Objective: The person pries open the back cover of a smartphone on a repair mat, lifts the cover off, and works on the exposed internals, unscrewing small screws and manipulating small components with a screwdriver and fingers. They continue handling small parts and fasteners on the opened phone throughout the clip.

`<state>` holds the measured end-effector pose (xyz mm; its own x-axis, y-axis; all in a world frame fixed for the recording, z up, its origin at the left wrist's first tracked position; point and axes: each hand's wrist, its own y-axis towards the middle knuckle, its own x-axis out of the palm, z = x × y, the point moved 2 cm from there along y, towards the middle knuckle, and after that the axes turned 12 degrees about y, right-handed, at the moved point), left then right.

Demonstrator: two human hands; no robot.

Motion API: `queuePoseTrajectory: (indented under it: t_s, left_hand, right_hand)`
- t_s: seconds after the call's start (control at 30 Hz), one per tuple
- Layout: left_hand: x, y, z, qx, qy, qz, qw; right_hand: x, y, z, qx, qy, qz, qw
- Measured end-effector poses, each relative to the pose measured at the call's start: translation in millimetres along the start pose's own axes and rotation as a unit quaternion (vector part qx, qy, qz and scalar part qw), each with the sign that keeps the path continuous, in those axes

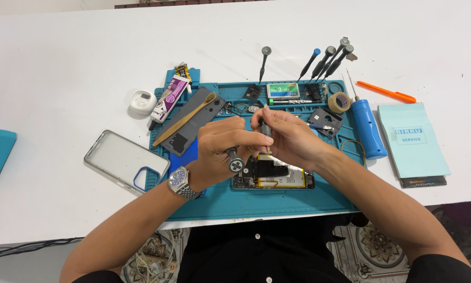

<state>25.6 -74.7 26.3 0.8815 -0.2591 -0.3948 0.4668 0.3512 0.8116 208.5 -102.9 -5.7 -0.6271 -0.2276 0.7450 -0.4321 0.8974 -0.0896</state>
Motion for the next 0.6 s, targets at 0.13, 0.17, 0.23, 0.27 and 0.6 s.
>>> queuePoseTrajectory:
  t_s: [0.13, 0.17, 0.23, 0.27, 0.6]
  left_hand:
    - [0.1, -1.1, 2.1, 0.005, 0.000, -0.007, 1.000]
    - [0.5, -1.2, 2.6, 0.007, 0.003, -0.010, 1.000]
    - [0.1, -1.1, 2.5, 0.009, 0.004, -0.013, 1.000]
    - [0.9, -1.0, 2.6, 0.009, 0.003, -0.012, 1.000]
    - [1.6, -1.1, 2.9, 0.008, 0.007, -0.025, 1.000]
  right_hand:
    - [-0.6, -0.7, 0.8, -0.001, -0.009, 0.011, 1.000]
    - [-1.2, -1.4, 0.8, 0.001, -0.014, 0.021, 1.000]
    - [-0.9, -0.6, 1.0, -0.001, -0.013, 0.020, 1.000]
    - [-0.9, -0.8, 1.0, -0.001, -0.012, 0.020, 1.000]
    - [0.8, -0.4, 1.7, -0.008, -0.006, -0.004, 1.000]
